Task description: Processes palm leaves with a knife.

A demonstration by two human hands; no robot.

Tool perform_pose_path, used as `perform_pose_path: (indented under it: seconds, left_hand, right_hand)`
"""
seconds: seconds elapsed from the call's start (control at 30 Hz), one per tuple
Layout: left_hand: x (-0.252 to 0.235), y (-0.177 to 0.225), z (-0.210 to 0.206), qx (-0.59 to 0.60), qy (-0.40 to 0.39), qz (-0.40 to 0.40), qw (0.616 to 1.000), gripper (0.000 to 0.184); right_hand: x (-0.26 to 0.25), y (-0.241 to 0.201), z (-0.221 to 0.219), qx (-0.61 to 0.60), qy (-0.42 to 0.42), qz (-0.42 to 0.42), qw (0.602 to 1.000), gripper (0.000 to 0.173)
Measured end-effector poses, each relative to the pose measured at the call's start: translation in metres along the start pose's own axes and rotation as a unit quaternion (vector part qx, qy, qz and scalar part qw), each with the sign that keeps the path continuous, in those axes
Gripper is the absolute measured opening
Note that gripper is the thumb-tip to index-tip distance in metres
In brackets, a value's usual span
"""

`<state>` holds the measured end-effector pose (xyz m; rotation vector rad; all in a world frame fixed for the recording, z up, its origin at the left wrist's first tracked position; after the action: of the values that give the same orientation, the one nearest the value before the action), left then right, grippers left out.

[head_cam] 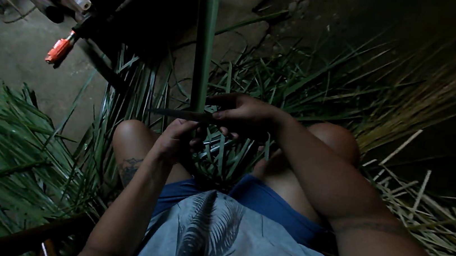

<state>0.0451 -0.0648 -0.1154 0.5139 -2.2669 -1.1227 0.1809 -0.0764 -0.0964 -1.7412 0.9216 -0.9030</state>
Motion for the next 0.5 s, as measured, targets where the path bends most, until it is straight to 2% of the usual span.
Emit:
perform_pose_path:
  seconds: [0.2,0.3,0.5]
  left_hand:
    - [0.001,-0.005,-0.003,0.017,-0.003,0.003,1.000,0.020]
    - [0.000,-0.013,-0.007,0.004,-0.008,0.016,1.000,0.017]
    - [0.000,-0.023,-0.015,0.035,-0.027,0.034,0.998,0.017]
  right_hand:
    - [0.003,-0.003,-0.001,-0.011,0.009,0.015,1.000,0.052]
    - [0.002,-0.010,-0.001,-0.010,0.008,0.052,0.999,0.038]
    - [0.006,-0.016,0.000,0.012,0.017,0.057,0.998,0.044]
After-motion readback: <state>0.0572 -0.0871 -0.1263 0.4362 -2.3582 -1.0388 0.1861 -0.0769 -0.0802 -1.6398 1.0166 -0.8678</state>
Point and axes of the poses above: each hand's wrist, its own x-axis away from the middle knuckle, its own z-axis out of the back of the hand, y = z × x, the point moved 8 cm from there along -x, towards the middle knuckle, and after that the axes turned 5 degrees about y, right-handed, at the moved point
